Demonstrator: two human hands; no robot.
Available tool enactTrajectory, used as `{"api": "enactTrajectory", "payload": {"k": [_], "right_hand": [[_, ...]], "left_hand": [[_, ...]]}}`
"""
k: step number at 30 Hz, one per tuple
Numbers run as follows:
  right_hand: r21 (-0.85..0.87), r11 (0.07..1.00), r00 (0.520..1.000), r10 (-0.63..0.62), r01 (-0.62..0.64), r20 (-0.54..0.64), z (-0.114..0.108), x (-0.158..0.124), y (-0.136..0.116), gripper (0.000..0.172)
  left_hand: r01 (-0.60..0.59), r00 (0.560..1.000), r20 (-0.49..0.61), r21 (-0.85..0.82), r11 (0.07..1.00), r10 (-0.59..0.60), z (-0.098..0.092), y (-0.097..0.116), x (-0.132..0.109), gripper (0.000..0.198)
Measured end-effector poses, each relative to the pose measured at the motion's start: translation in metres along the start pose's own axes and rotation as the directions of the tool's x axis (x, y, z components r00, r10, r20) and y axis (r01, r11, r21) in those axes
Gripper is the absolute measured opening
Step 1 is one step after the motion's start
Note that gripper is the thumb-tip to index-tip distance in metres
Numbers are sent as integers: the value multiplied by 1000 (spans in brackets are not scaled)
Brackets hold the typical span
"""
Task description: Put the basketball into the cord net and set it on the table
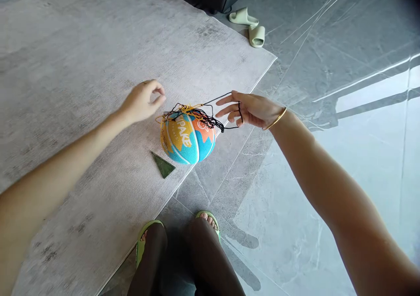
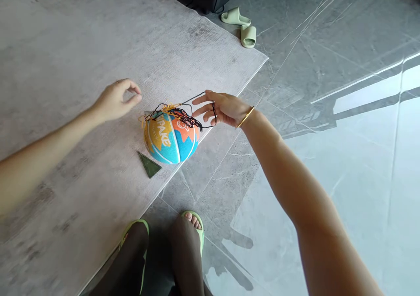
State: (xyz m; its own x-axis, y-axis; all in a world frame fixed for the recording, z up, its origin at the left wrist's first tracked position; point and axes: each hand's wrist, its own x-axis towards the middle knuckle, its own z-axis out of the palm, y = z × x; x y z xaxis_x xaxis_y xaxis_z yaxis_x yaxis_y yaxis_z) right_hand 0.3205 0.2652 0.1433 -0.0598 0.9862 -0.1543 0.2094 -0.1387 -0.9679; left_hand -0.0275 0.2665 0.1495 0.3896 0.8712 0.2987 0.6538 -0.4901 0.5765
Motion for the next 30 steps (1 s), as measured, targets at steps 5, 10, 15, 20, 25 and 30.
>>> {"api": "enactTrajectory", "payload": {"k": [5,10,15,20,25,30], "right_hand": [[65,997,988,26,-37,154,13,8,-14,30],[110,993,982,-58,38,180,16,26,-39,33],[-147,959,969,-247,243,-6,14,34,-44,17],[-222,937,962,-258,271,85,45,24,-24,19],[-56,941,933,-323,335,155,72,24,-25,25],[-50,901,871,-400,430,285,86,23,-41,37]], "left_hand": [[-296,941,165,-16,955,295,61,55,-2,21],[-175,952,245,-64,982,185,105,68,14,13],[82,984,177,-393,916,-13,85,57,32,34],[190,980,142,-501,844,-136,49,53,48,31],[273,960,200,-533,800,-194,17,55,53,30],[278,948,303,-652,705,-94,-9,60,52,28]]}}
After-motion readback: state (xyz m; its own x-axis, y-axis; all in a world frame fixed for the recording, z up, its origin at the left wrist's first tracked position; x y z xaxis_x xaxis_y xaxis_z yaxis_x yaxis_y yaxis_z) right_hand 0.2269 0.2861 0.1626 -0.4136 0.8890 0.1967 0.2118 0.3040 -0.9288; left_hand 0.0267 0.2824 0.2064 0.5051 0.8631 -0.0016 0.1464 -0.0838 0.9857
